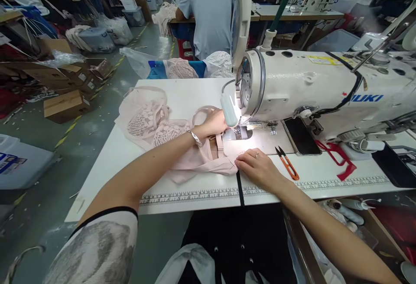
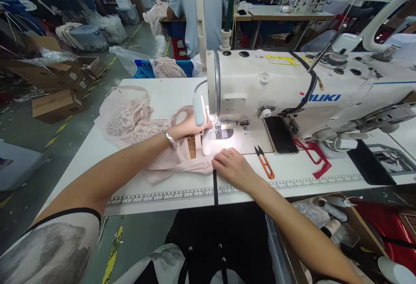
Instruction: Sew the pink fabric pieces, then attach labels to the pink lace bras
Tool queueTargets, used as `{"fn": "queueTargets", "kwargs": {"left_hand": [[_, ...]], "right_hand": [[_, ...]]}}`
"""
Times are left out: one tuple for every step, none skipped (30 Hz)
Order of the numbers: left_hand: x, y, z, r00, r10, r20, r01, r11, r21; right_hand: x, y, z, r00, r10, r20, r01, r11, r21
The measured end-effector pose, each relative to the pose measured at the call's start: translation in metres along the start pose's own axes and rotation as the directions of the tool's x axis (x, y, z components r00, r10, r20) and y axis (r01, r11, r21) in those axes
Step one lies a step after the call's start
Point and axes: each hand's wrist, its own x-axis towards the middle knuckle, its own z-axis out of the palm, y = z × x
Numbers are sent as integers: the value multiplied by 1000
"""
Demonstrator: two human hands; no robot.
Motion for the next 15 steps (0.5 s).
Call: {"fn": "queueTargets", "kwargs": {"left_hand": [[3, -4, -7, 999, -32, 31, 30, 998, 60], [4, -6, -13, 997, -61, 49, 55, 992, 114], [3, -8, -19, 996, -81, 45, 73, 986, 152], [-1, -7, -23, 997, -78, 9, 75, 983, 169], [-8, -4, -25, 998, -52, -38, 58, 981, 185], [-18, 2, -26, 997, -11, -81, 27, 981, 191], [-30, 10, -25, 989, 64, -136, -39, 982, 183], [-44, 18, -24, 980, 132, -149, -112, 984, 136], [-59, 25, -22, 980, 180, -89, -176, 983, 53], [-72, 31, -21, 979, 206, 7, -206, 978, -35], [-84, 35, -20, 969, 223, 107, -211, 971, -114], [-92, 36, -22, 951, 229, 209, -197, 966, -165], [-97, 35, -25, 925, 232, 300, -181, 965, -187], [-99, 33, -30, 893, 231, 386, -164, 966, -200], [-98, 30, -36, 850, 228, 475, -146, 968, -203]], "right_hand": [[0, 0, 0, 1000, 19, -5, -20, 1000, -24], [0, 0, 0, 999, 47, -19, -48, 997, -54], [1, 1, 0, 996, 78, -40, -81, 993, -86], [1, 1, 0, 992, 108, -66, -115, 987, -110], [1, 2, -1, 986, 138, -95, -149, 981, -122], [2, 2, -1, 979, 162, -124, -177, 977, -122], [2, 2, -2, 972, 180, -151, -198, 974, -114], [3, 2, -3, 964, 193, -181, -214, 971, -106], [3, 2, -6, 958, 193, -213, -219, 970, -106], [4, 3, -9, 953, 174, -248, -209, 971, -120], [4, 3, -12, 948, 138, -286, -185, 972, -147], [4, 2, -16, 944, 87, -319, -151, 972, -180], [4, 2, -20, 937, 33, -347, -113, 970, -214], [3, 2, -24, 929, -12, -370, -84, 966, -243], [1, 1, -27, 922, -40, -385, -69, 962, -264]]}}
